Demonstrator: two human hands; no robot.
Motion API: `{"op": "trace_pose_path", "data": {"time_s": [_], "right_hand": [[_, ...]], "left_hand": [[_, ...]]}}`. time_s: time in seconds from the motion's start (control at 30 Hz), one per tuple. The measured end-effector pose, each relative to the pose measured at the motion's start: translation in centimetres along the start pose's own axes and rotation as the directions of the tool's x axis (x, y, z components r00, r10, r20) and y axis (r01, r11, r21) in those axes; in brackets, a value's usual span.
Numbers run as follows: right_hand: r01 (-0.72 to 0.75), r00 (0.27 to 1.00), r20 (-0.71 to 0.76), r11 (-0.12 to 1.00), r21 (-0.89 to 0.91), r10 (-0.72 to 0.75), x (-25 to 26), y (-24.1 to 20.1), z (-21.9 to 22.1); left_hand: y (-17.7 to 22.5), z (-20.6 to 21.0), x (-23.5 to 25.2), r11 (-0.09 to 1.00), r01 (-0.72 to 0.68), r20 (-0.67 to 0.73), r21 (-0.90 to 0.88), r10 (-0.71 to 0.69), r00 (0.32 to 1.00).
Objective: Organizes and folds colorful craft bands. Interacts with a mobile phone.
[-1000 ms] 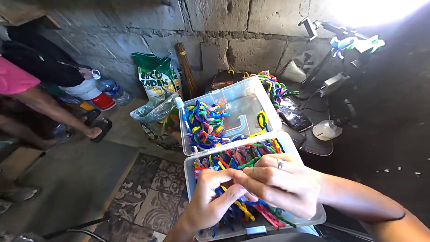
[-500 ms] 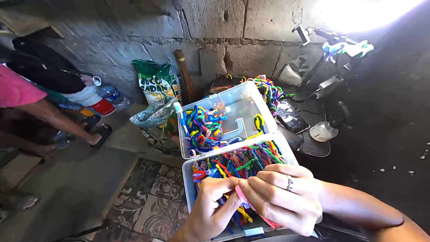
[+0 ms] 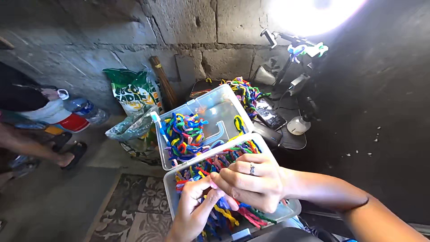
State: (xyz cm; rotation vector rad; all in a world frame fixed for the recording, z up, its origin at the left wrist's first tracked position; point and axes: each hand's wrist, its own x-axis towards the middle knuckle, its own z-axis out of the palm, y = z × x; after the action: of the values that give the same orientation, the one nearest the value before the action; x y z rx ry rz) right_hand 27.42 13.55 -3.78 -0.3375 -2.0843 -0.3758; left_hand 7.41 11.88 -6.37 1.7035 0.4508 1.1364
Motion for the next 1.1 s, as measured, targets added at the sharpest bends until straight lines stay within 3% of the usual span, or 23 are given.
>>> {"op": "trace_pose_path", "data": {"time_s": [0.1, 0.17, 0.23, 0.3, 0.33, 0.37, 0.43, 0.5, 0.57, 0.73, 0.83, 0.9, 0.97, 1.1], "right_hand": [[-0.141, 0.985, -0.079, 0.979, 0.147, 0.154, -0.2, 0.8, 0.7], [-0.287, 0.932, -0.147, 0.922, 0.260, 0.332, -0.3, 2.2, -0.1], [-0.415, 0.849, -0.263, 0.886, 0.206, 0.458, -1.3, 5.2, -1.5], [-0.619, 0.690, -0.404, 0.779, 0.100, 0.600, -3.6, 9.6, -2.3], [-0.742, 0.577, -0.440, 0.666, 0.070, 0.688, -5.0, 11.9, -2.2], [-0.845, 0.465, -0.425, 0.533, 0.049, 0.776, -6.7, 14.0, -1.8], [-0.949, 0.300, -0.248, 0.313, 0.016, 0.921, -10.6, 17.2, -0.4], [-0.982, 0.187, 0.012, 0.187, -0.036, 0.982, -14.1, 18.9, 1.6], [-0.988, 0.122, 0.132, 0.133, -0.082, 0.984, -16.4, 19.8, 3.5], [-0.988, 0.032, -0.147, 0.008, -0.155, 0.989, -19.5, 21.1, 2.8], [-0.946, -0.183, -0.115, -0.207, -0.250, 0.976, -20.5, 21.2, 0.2], [-0.900, -0.285, -0.009, -0.271, -0.341, 0.958, -21.5, 20.9, -0.9], [-0.867, -0.307, 0.076, -0.245, -0.434, 0.949, -22.4, 20.5, -1.1], [-0.836, -0.256, 0.100, -0.168, -0.522, 0.961, -22.5, 19.9, -0.4]], "left_hand": [[-0.2, 0.0, 0.2, 0.999, 0.034, -0.043, -0.037, -0.036, 0.998], [-0.4, -0.1, 0.4, 0.998, 0.033, -0.083, 0.044, -0.030, 0.996], [-0.8, -0.4, 0.6, 0.995, 0.000, -0.098, 0.102, 0.010, 0.995], [-0.9, -0.6, 0.8, 0.995, -0.019, -0.121, 0.102, 0.031, 0.992], [-1.0, -0.6, 0.8, 0.995, -0.020, -0.130, 0.095, 0.033, 0.991], [-1.0, -0.5, 0.8, 0.996, -0.019, -0.133, 0.089, 0.031, 0.991], [-1.0, -0.3, 0.8, 0.996, -0.012, -0.131, 0.083, 0.023, 0.991], [-1.1, -0.2, 0.9, 0.993, -0.008, -0.125, 0.117, 0.023, 0.992], [-1.2, -0.1, 0.9, 0.988, 0.003, -0.119, 0.156, 0.015, 0.993], [-1.3, -0.3, 0.9, 0.984, 0.037, -0.111, 0.177, -0.017, 0.994], [-1.4, -0.4, 1.0, 0.982, 0.046, -0.094, 0.184, -0.029, 0.995], [-1.4, -0.4, 0.9, 0.982, 0.047, -0.076, 0.185, -0.033, 0.997], [-1.5, -0.2, 0.9, 0.982, 0.046, -0.055, 0.182, -0.036, 0.998], [-1.4, 0.0, 0.9, 0.980, 0.031, -0.030, 0.198, -0.026, 0.999]]}}
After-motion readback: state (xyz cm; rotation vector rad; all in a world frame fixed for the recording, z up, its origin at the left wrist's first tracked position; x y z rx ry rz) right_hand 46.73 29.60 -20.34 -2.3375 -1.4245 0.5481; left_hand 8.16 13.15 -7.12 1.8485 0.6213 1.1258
